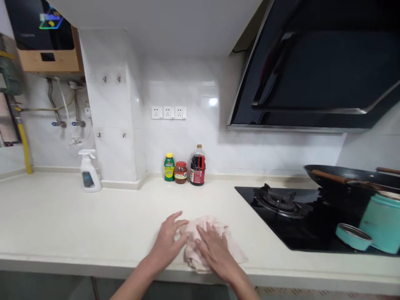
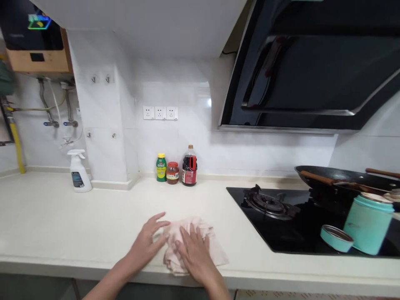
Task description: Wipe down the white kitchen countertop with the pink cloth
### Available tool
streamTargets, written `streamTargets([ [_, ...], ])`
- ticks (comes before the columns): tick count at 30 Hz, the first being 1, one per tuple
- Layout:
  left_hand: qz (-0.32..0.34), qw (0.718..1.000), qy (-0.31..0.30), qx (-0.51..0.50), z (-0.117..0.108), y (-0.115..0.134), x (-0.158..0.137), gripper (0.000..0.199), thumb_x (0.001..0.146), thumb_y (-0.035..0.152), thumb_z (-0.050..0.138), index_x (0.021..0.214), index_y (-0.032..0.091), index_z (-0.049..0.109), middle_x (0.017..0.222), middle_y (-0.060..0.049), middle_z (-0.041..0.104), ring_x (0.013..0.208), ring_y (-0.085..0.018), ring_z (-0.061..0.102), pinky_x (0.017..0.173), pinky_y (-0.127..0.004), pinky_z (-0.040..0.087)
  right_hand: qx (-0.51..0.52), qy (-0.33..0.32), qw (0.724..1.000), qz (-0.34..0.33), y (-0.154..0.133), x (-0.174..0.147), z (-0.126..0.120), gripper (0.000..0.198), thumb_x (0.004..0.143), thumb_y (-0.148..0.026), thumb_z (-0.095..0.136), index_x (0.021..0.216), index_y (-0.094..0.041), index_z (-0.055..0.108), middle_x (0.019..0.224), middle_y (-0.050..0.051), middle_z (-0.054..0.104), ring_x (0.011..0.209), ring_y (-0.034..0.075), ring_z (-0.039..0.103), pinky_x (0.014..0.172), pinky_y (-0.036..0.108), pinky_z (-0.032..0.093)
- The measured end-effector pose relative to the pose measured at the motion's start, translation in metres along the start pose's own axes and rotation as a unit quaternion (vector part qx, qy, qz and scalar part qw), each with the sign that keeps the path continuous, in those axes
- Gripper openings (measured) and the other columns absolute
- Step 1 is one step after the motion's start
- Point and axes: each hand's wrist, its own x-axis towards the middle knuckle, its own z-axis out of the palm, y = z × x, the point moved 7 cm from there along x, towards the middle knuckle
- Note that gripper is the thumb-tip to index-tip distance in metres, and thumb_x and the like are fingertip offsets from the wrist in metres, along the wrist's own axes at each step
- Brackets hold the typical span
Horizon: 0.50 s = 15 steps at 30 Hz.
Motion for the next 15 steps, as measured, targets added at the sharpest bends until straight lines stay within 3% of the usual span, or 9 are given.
streamTargets([
  [2,0.022,0.996,-0.087,0.024,0.024,0.024,0.011,0.038,0.093,0.037,0.055,0.128,0.025,0.067,0.147,-0.011,0.054,0.138,-0.03,0.048,0.114,-0.05,0.038,0.12,0.019,0.99,-0.065,0.001,-0.001,-0.007,0.072,0.098,-0.066,0.023,0.155,-0.024,0.03,0.161,0.006,0.028,0.149,0.024,0.021,0.124,0.051,0.015],
  [4,0.024,0.982,-0.183,0.049,0.047,0.037,0.015,0.045,0.09,0.045,0.06,0.131,0.026,0.065,0.148,-0.013,0.054,0.139,-0.034,0.045,0.114,-0.057,0.034,0.171,0.097,0.979,-0.061,0.035,-0.004,-0.026,0.074,0.096,-0.066,0.025,0.151,-0.019,0.037,0.157,0.008,0.036,0.145,0.021,0.033,0.122,0.042,0.025],
  [6,0.012,0.963,-0.259,0.07,0.065,0.043,0.014,0.061,0.086,0.058,0.062,0.138,0.027,0.059,0.155,-0.014,0.045,0.145,-0.041,0.035,0.115,-0.066,0.024,0.12,0.194,0.974,-0.015,0.086,-0.013,-0.046,0.074,0.093,-0.067,0.029,0.144,-0.017,0.047,0.154,0.011,0.04,0.143,0.024,0.036,0.122,0.044,0.026],
  [8,0.005,0.948,-0.307,0.084,0.077,0.046,0.012,0.072,0.087,0.068,0.054,0.148,0.029,0.048,0.162,-0.013,0.031,0.15,-0.043,0.02,0.115,-0.073,0.01,0.026,0.245,0.969,0.03,0.135,-0.024,-0.055,0.07,0.091,-0.067,0.029,0.134,-0.019,0.057,0.15,0.011,0.046,0.142,0.029,0.037,0.123,0.054,0.021],
  [11,0.024,0.935,-0.345,0.08,0.089,0.055,0.016,0.072,0.093,0.071,0.036,0.155,0.034,0.036,0.167,-0.008,0.019,0.153,-0.042,0.006,0.113,-0.074,-0.004,-0.041,0.24,0.97,0.03,0.177,-0.03,-0.05,0.062,0.095,-0.061,0.026,0.128,-0.023,0.063,0.142,0.008,0.055,0.136,0.029,0.046,0.119,0.057,0.028],
  [15,0.033,0.926,-0.372,0.049,0.109,0.059,0.038,0.076,0.09,0.075,0.035,0.155,0.036,0.034,0.168,-0.004,0.014,0.153,-0.039,-0.001,0.113,-0.072,-0.009,-0.072,0.22,0.973,-0.022,0.177,-0.026,-0.041,0.051,0.094,-0.06,0.039,0.121,-0.028,0.069,0.131,0.005,0.064,0.125,0.028,0.057,0.107,0.047,0.049],
])
